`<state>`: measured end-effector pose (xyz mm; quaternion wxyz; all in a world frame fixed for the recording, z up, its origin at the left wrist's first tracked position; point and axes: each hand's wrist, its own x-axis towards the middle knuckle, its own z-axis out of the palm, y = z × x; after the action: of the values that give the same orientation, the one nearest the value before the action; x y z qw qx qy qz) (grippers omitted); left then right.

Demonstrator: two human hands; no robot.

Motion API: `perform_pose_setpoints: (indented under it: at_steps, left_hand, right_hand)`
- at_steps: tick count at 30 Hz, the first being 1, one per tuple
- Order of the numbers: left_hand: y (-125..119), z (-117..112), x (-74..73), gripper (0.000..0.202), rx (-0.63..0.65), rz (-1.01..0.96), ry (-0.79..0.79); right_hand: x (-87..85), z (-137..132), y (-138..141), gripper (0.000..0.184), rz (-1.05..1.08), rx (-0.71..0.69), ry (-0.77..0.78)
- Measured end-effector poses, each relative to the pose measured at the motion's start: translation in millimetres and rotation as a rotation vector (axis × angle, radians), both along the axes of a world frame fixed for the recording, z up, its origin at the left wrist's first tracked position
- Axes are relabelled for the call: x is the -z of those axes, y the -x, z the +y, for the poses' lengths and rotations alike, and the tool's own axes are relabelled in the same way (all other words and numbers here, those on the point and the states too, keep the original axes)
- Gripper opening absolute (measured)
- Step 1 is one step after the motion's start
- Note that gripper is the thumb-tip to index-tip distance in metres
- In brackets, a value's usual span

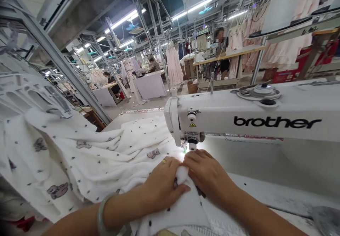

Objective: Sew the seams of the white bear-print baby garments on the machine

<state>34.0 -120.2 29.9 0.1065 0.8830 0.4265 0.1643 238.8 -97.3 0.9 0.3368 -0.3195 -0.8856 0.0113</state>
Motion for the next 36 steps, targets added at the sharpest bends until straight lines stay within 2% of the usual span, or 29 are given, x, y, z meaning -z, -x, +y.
perform_pose_setpoints:
  at_steps: [3, 5, 8, 11, 13, 15, 17, 19, 21, 24, 27, 33, 36]
  left_hand:
    - [10, 13, 16.2, 0.014, 0.100, -0.064, -0.025]
    - [20, 29, 18.4, 0.017, 0.197, -0.157, 0.019]
    - [31, 51, 10.0, 0.033, 0.242, -0.308, 0.174]
    - [33, 59, -5.0, 0.044, 0.146, -0.390, 0.379]
    - [28, 57, -14.0, 0.047, 0.095, -0.396, 0.421]
    - [21, 52, -19.2, 0.046, 0.080, -0.373, 0.369]
    - [13, 45, -19.4, 0.046, 0.072, -0.336, 0.282]
    - [7, 39, -15.0, 0.045, 0.051, -0.293, 0.218]
    - [4, 34, -7.7, 0.040, 0.024, -0.249, 0.177]
    - [4, 30, 3.8, 0.024, 0.001, -0.167, 0.086]
    - [5, 26, 12.2, 0.012, 0.042, -0.064, -0.080]
    - [6, 23, 18.1, 0.010, 0.228, 0.219, -0.510]
    - [7, 22, 18.0, 0.012, 0.328, 0.334, -0.591]
  right_hand:
    - [0.0, 0, 0, 0.015, -0.024, 0.063, 0.013]
    - [1.6, 2, 2, 0.015, -0.047, 0.044, 0.000]
    - [6.7, 6, 3, 0.018, -0.092, -0.036, -0.056]
    - [9.9, 9, 1, 0.025, -0.146, -0.119, -0.120]
    - [7.2, 8, -3, 0.026, -0.175, -0.164, -0.137]
    - [0.3, 5, -8, 0.022, -0.210, -0.185, -0.079]
    - [-8.2, 1, -13, 0.019, -0.255, -0.207, 0.053]
    - [-14.7, -3, -17, 0.021, -0.290, -0.242, 0.198]
    - [-17.7, -6, -19, 0.025, -0.289, -0.264, 0.273]
    - [-17.6, -8, -21, 0.028, -0.267, -0.256, 0.308]
    - [-16.7, -9, -22, 0.029, -0.256, -0.249, 0.324]
    - [-16.5, -10, -21, 0.032, -0.279, -0.235, 0.310]
    - [-16.1, -9, -20, 0.029, -0.289, -0.237, 0.297]
